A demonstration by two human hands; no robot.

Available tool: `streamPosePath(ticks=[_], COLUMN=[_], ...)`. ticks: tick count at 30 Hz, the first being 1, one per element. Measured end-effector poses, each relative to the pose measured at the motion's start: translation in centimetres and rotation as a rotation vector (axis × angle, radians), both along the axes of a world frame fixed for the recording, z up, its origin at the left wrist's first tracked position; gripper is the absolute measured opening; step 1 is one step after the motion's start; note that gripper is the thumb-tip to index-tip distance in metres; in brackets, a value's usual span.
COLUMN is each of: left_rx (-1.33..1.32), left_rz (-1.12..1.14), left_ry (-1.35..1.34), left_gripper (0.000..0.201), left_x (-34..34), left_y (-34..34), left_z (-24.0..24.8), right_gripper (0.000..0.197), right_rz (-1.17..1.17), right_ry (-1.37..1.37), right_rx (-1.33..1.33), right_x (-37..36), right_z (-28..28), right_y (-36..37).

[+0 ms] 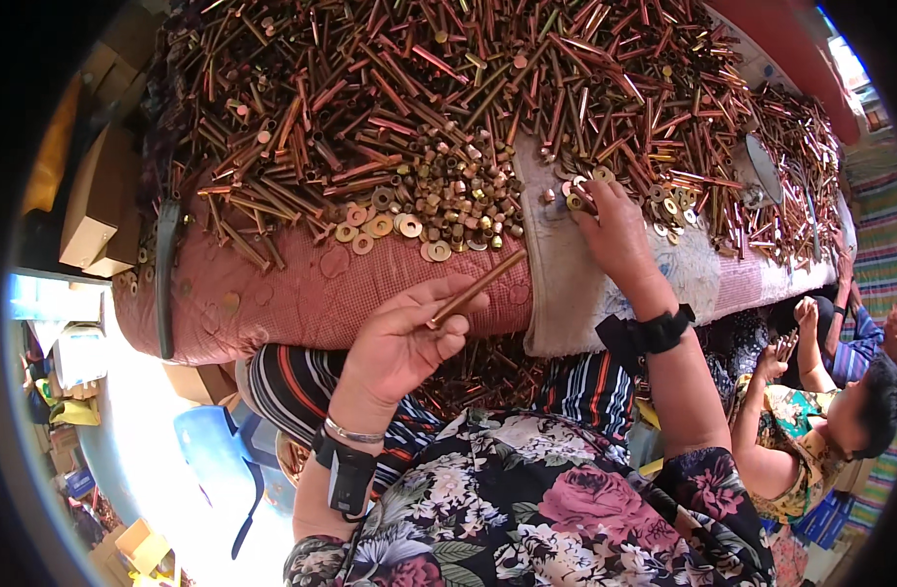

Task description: Assembling metal rods with washers and nuts.

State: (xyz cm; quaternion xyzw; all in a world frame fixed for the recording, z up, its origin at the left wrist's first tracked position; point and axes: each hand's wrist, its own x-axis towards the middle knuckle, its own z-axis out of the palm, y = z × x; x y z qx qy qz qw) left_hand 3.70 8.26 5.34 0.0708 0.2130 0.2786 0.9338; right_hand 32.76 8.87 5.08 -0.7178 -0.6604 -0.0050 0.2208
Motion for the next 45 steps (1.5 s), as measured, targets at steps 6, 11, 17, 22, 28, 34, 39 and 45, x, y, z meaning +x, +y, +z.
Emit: streamPosePath(ticks=[6, 11, 17, 22, 28, 34, 39, 45], left_rx=[0.053, 0.234, 0.228, 0.246, 0.267, 0.316, 0.315, 0.314], left_rz=[-0.005, -0.061, -0.09, -0.083, -0.069, -0.07, -0.081, -0.109], left_ry=[-0.094, 0.141, 0.167, 0.179, 0.186, 0.212, 0.237, 0.261], left_gripper=[0.035, 0.024, 0.022, 0.021, 0.021, 0.02, 0.019, 0.02], left_x=[1.0, 1.7, 2.2, 2.0, 2.0, 2.1, 2.0, 1.9], left_y=[-2.0, -2.7, -3.2, -3.6, -3.9, -3.9, -4.5, -4.6], left_z=[-2.1, -2.2, -2.2, -2.6, -2.6, -2.1, -2.3, -2.0], right_gripper=[0.027, 0.024, 0.022, 0.02, 0.015, 0.016, 0.013, 0.016], right_rz=[0.007, -0.028, 0.079, 0.063, 0.065, 0.021, 0.131, 0.06], right_ry=[-0.026, 0.788, 1.47, 1.575, 1.533, 1.748, 1.996, 2.12], right_rx=[-0.091, -0.259, -0.529, -0.552, -0.599, -0.24, -0.016, -0.135], right_x=[-0.6, -3.3, -6.1, -6.3, -7.3, -7.2, -7.4, -8.5], right_z=[0.5, 2.6, 2.4, 1.8, 1.4, 0.9, 1.6, 1.1], right_y=[0.5, -1.6, -3.7, -4.3, -5.1, -5.8, -5.1, -5.4])
